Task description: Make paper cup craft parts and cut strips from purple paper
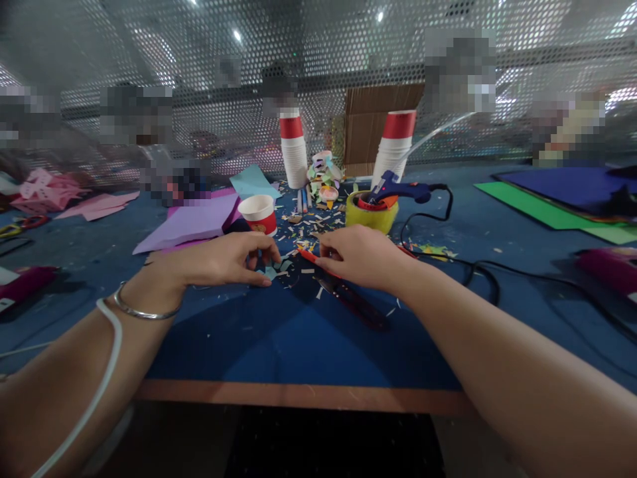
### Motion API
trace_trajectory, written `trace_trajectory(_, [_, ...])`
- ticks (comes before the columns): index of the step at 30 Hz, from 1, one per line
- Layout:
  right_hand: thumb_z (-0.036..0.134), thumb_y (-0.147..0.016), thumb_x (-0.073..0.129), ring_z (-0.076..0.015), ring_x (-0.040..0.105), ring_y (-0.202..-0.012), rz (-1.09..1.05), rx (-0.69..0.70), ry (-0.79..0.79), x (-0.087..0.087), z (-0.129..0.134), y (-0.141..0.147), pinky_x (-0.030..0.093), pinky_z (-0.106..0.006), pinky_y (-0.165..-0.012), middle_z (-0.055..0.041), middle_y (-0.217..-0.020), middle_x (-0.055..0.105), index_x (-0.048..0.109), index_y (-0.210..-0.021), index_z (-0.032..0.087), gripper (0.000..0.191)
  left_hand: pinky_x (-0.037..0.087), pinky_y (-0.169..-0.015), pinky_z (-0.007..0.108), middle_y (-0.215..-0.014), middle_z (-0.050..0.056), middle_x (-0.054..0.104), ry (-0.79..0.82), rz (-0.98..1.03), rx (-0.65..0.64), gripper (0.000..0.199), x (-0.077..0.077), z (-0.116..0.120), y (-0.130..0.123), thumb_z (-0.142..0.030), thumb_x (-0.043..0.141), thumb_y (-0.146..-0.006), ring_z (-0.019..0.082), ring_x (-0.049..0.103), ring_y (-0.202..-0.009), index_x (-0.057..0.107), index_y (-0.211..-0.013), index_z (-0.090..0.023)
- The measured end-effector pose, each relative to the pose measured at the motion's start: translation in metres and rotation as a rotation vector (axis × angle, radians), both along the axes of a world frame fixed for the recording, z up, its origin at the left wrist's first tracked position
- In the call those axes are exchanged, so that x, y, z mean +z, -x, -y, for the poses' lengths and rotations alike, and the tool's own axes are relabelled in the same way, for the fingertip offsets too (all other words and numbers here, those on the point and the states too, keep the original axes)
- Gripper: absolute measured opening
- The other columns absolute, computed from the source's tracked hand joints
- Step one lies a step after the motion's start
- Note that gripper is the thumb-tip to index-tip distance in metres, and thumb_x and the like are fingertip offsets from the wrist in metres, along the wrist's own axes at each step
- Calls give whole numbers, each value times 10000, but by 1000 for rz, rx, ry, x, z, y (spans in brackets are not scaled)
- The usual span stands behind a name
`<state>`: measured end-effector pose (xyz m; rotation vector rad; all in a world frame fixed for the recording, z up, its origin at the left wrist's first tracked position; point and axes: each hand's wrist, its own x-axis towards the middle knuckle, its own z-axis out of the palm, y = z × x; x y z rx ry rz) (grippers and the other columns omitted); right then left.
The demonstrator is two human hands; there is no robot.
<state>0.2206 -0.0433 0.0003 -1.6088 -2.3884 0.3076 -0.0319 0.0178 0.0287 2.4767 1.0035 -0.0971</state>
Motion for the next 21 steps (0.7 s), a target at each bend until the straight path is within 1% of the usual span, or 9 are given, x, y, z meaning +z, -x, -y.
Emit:
trace_trajectory(3, [343, -940, 574, -175, 607, -666, 16, -6, 19, 2, 1, 1, 372, -312, -604, -39, -771, 717, 636, -794, 209, 207, 413, -681, 291, -986, 77, 679, 7, -25, -14, 314, 2, 1, 0, -373, 740, -794, 191, 597, -813, 697, -1026, -165])
trace_trajectory(5, [338, -940, 567, -173, 612, -675, 23, -4, 26, 2, 1, 1, 378, -308, -608, -40, -780, 721, 636, -788, 205, 212, 416, -688, 290, -970, 71, 689, 40, -25, -33, 286, 3, 2, 0, -359, 732, -803, 189, 602, -814, 706, -1010, -163])
trace_trajectory(8, [338, -939, 562, -175, 616, -682, 17, -1, 23, 3, 1, 1, 386, -308, -613, -42, -784, 722, 635, -794, 203, 211, 434, -698, 288, -996, 72, 714, 109, 22, -61, 286, 3, 3, -1, -322, 707, -826, 185, 619, -822, 700, -1063, -162])
trace_trajectory(10, [341, -941, 557, -176, 619, -681, 11, -1, 25, 3, 1, 0, 390, -309, -613, -43, -786, 725, 635, -800, 203, 212, 444, -695, 282, -998, 72, 720, 117, 56, -56, 299, 3, 3, -1, -288, 686, -837, 183, 633, -821, 682, -1108, -162])
trace_trajectory(14, [339, -944, 548, -175, 617, -663, 14, -5, 27, 3, 1, 0, 392, -312, -605, -44, -775, 726, 630, -791, 207, 218, 475, -713, 284, -955, 75, 723, 107, 75, -18, 244, 5, 5, -1, -247, 673, -837, 187, 669, -822, 678, -1060, -149])
trace_trajectory(21, [315, -942, 558, -173, 631, -670, 15, -5, 28, 2, 1, 0, 400, -306, -609, -45, -791, 737, 642, -807, 211, 189, 508, -731, 300, -930, 80, 758, 218, 100, -34, 223, 7, 9, 0, -268, 671, -862, 211, 716, -849, 674, -1055, -158])
